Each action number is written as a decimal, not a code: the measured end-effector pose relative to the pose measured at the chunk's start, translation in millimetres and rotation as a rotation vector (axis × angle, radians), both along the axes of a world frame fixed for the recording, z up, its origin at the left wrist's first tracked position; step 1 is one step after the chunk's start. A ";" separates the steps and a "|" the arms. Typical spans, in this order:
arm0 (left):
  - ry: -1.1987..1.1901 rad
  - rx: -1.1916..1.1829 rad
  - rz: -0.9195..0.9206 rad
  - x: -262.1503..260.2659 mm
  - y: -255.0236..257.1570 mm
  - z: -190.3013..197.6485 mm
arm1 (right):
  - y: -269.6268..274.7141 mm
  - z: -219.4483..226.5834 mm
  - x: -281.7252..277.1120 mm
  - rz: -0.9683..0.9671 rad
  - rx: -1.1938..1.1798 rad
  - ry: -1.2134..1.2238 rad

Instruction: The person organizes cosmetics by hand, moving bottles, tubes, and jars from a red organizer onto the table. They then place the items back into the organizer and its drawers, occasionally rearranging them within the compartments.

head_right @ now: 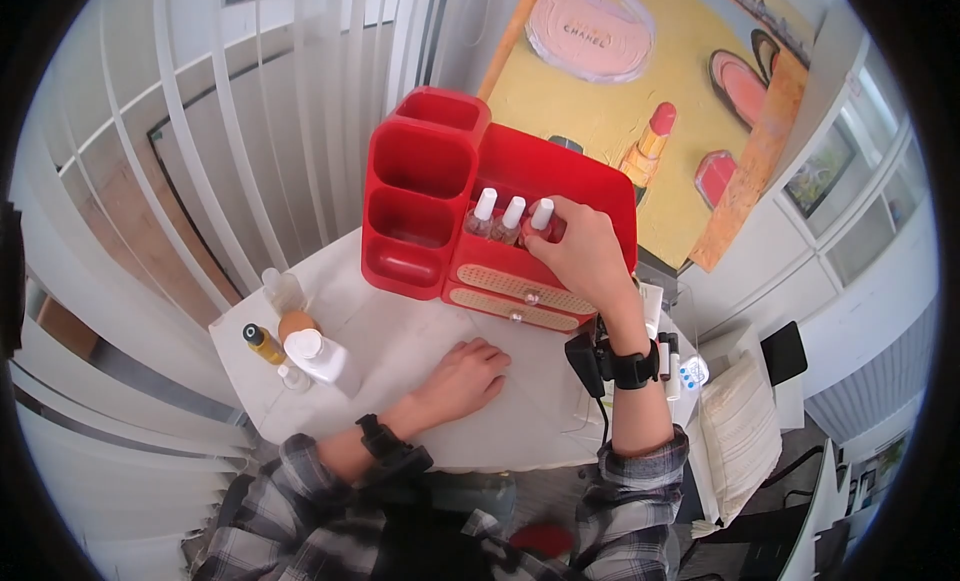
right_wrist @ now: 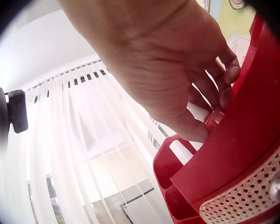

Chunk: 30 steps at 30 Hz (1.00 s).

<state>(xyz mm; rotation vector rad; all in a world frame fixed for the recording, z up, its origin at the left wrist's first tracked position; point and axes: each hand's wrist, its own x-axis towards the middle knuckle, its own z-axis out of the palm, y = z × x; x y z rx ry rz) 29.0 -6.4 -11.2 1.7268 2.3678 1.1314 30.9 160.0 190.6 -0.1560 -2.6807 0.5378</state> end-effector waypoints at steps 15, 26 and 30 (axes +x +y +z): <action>-0.013 -0.012 -0.007 1.2 -3.6 5.3 | 5.4 1.2 2.4 0.000 -0.043 -0.017; -0.526 0.267 0.158 21.5 13.8 -64.8 | -174.4 -11.0 79.2 0.542 -0.042 0.091; 0.106 0.033 0.050 -0.1 9.9 -19.6 | -225.0 -56.2 58.3 0.790 -0.048 0.011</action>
